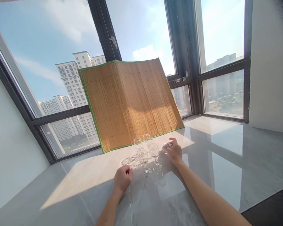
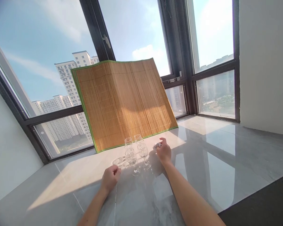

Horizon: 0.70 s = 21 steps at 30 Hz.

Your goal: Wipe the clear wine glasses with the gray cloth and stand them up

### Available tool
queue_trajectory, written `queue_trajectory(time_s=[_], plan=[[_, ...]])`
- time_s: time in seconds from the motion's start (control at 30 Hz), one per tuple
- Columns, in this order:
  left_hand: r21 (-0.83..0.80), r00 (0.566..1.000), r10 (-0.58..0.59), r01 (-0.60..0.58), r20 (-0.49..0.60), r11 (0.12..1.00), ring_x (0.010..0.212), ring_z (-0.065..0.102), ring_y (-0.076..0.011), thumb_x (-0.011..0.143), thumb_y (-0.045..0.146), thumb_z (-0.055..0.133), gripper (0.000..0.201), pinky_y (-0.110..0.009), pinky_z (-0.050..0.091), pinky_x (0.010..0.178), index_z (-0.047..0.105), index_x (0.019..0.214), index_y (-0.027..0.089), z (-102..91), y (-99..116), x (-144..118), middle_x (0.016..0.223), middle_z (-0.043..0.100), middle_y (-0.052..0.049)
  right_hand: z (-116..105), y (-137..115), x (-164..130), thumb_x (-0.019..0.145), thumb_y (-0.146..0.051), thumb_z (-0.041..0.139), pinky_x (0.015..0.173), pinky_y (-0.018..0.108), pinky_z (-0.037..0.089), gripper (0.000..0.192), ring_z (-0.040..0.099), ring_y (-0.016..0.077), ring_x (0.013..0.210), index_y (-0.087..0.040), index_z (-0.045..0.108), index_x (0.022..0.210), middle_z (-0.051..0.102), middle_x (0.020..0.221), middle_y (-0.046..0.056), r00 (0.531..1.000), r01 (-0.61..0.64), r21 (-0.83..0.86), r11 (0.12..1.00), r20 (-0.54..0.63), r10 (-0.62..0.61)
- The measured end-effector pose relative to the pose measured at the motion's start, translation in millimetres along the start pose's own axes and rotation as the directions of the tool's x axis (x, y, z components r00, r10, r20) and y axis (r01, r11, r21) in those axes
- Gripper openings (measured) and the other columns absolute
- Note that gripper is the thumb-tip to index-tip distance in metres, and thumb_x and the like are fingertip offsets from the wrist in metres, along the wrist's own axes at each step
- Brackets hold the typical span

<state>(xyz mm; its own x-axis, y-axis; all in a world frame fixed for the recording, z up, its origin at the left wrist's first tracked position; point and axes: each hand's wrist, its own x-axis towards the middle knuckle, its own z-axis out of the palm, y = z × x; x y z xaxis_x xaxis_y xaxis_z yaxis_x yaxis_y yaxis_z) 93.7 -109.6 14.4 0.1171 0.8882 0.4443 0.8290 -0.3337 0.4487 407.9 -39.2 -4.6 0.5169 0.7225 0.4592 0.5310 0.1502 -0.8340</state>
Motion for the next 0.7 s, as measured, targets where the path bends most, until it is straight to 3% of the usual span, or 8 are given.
queue_trajectory(time_s=[0.1, 0.17, 0.3, 0.37, 0.5, 0.7], plan=[[-0.111, 0.986, 0.168, -0.165, 0.017, 0.980, 0.078, 0.054, -0.0177, 0.083, 0.029, 0.048, 0.024, -0.030, 0.042, 0.078, 0.058, 0.062, 0.020, -3.4, 19.5, -6.0, 0.074, 0.059, -0.003, -0.7, 1.0, -0.4, 0.078, -0.015, 0.048, 0.061, 0.025, 0.034, 0.040, 0.057, 0.0173, 0.073, -0.022, 0.050, 0.117, 0.066, 0.087, 0.002, 1.000, -0.001, -0.008, 1.000, 0.007, 0.002], [-0.203, 0.969, 0.228, -0.206, 0.092, 0.957, 0.094, 0.055, -0.0204, 0.080, 0.026, 0.053, 0.019, -0.034, 0.043, 0.090, 0.067, 0.069, 0.021, -5.1, 31.6, -11.3, 0.093, 0.063, -0.006, -0.9, 1.8, -0.4, 0.077, -0.015, 0.049, 0.061, 0.025, 0.034, 0.041, 0.057, 0.0164, 0.071, -0.022, 0.050, 0.118, 0.066, 0.087, 0.002, 1.000, -0.008, -0.008, 1.000, 0.017, 0.008], [-0.304, 0.935, 0.231, -0.145, 0.270, 0.942, 0.120, 0.047, -0.0246, 0.077, 0.027, 0.060, 0.017, -0.040, 0.036, 0.107, 0.076, 0.083, 0.025, 0.0, 44.8, -21.5, 0.129, 0.054, -0.006, -0.7, 2.2, 0.1, 0.075, -0.014, 0.050, 0.061, 0.024, 0.034, 0.044, 0.057, 0.0151, 0.068, -0.022, 0.050, 0.118, 0.066, 0.087, 0.001, 0.999, -0.024, 0.001, 1.000, 0.029, 0.024], [-0.314, 0.913, 0.219, -0.108, 0.345, 0.943, 0.126, 0.045, -0.0254, 0.078, 0.029, 0.060, 0.026, -0.041, 0.034, 0.110, 0.075, 0.099, 0.028, 4.3, 46.5, -24.2, 0.139, 0.047, -0.005, -0.6, 1.6, 0.3, 0.075, -0.015, 0.050, 0.060, 0.024, 0.035, 0.044, 0.057, 0.0150, 0.068, -0.023, 0.050, 0.118, 0.066, 0.087, 0.001, 0.999, -0.025, 0.004, 1.000, 0.037, 0.025], [-0.252, 0.863, 0.252, -0.151, 0.438, 0.956, 0.129, 0.043, -0.0262, 0.077, 0.033, 0.064, 0.048, -0.042, 0.033, 0.112, 0.063, 0.125, 0.034, 6.9, 48.7, -24.9, 0.140, 0.047, -0.004, -1.2, -0.2, 0.4, 0.076, -0.015, 0.050, 0.060, 0.026, 0.035, 0.040, 0.057, 0.0149, 0.064, -0.022, 0.051, 0.116, 0.067, 0.088, 0.002, 0.999, -0.022, 0.018, 1.000, 0.036, 0.022], [-0.141, 0.869, 0.248, -0.207, 0.428, 0.968, 0.115, 0.050, -0.0240, 0.079, 0.039, 0.062, 0.041, -0.039, 0.038, 0.105, 0.068, 0.119, 0.032, -5.5, 60.6, -29.4, 0.121, 0.056, -0.005, -0.9, 0.0, 0.7, 0.075, -0.012, 0.049, 0.060, 0.028, 0.035, 0.040, 0.059, 0.0165, 0.063, -0.022, 0.051, 0.114, 0.068, 0.086, 0.003, 0.999, -0.005, 0.015, 1.000, 0.032, 0.004]])
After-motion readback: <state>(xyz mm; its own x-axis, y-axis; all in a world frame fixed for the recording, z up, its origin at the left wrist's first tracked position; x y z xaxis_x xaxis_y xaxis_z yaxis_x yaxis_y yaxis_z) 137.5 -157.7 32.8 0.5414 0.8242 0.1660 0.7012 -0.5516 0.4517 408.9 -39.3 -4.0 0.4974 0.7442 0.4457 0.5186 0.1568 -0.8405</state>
